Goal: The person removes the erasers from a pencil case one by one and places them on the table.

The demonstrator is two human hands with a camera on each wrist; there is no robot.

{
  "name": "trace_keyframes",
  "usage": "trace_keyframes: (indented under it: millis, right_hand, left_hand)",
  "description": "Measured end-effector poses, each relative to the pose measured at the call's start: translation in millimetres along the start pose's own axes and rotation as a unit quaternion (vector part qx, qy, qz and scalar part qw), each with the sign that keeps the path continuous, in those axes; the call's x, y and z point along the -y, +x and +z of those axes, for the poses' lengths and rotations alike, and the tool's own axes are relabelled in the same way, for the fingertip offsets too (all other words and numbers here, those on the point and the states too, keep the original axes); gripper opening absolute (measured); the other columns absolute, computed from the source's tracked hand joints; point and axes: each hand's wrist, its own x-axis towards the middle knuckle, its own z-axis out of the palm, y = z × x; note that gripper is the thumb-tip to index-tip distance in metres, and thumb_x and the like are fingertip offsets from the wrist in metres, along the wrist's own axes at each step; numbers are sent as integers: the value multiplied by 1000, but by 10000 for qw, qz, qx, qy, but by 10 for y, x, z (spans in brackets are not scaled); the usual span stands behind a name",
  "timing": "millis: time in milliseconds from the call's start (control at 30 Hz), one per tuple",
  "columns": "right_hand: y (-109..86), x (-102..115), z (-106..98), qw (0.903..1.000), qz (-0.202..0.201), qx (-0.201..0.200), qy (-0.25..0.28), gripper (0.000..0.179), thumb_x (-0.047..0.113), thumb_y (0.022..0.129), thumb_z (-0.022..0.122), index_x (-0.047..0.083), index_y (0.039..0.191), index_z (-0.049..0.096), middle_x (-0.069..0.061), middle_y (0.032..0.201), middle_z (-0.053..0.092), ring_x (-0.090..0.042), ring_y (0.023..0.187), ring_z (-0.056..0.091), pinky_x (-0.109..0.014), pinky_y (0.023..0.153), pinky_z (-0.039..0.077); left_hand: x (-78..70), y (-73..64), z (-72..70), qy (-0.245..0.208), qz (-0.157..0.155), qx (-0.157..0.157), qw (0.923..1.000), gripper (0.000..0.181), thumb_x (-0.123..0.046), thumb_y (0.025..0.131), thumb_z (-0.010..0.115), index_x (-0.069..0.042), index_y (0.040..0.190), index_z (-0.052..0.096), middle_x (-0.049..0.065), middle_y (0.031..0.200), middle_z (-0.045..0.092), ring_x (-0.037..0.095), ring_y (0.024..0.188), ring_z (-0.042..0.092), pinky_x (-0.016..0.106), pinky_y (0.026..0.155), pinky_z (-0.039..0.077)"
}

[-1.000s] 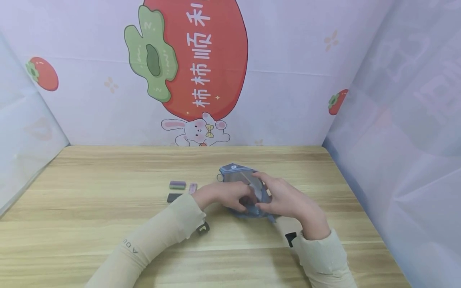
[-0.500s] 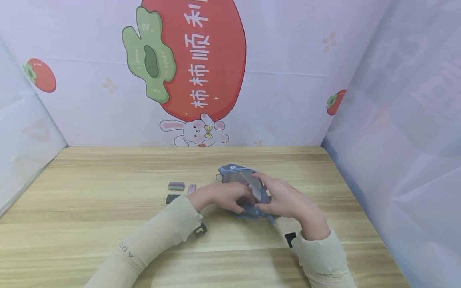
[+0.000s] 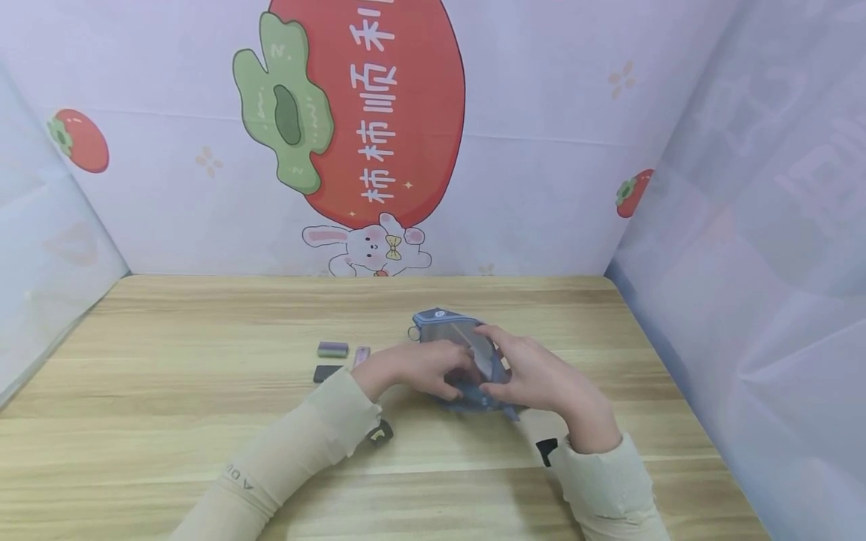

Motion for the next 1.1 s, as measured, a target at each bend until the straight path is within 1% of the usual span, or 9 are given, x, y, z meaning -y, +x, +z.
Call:
trace_keyframes:
  millis: [233, 400, 767, 900, 1100]
  right_hand:
    - [4, 8, -10, 10000, 5, 14, 11, 77, 19, 87, 76, 4, 150, 34, -19, 127, 60, -32, 112, 61, -29, 77, 57]
    - [4, 2, -13, 10000, 33, 25, 67, 77, 17, 87, 76, 3, 149, 34, -20, 126, 61, -32, 112, 61, -28, 77, 57]
    - [8, -13, 19, 9999, 132, 64, 4, 77, 14, 86, 75, 4, 150, 33, -19, 126, 61, -31, 112, 61, -28, 79, 57]
    - [6, -3, 16, 9998, 159, 62, -40, 77, 15, 86, 75, 4, 150, 33, -19, 126, 62, -31, 112, 61, -31, 79, 57]
    - [8, 10, 7, 9999, 124, 37, -68, 77, 16, 86, 76, 4, 150, 34, -20, 123, 62, -30, 108, 62, -33, 78, 58]
  left_hand:
    - [-40, -53, -13, -76, -47, -66, 9999, 26, -13, 89, 70, -8, 115, 70, -1, 102, 63, 7, 83, 53, 12, 73, 42]
    - [-74, -80, -4, -6, -74, -129, 9999, 26, -14, 90, 70, -8, 115, 70, -2, 100, 62, 7, 83, 53, 12, 73, 41]
    - [-127, -151, 4, 180, -90, -311, 9993, 28, -16, 89, 71, -9, 116, 70, -2, 105, 64, 6, 86, 53, 14, 78, 41]
    - [-138, -177, -26, 100, -92, -374, 9992, 28, -14, 89, 70, -9, 117, 71, -2, 109, 66, 5, 90, 55, 13, 83, 44]
    - [-150, -236, -84, -26, -266, -470, 9985, 27, -14, 90, 70, -10, 117, 71, -2, 111, 67, 6, 91, 56, 13, 84, 46]
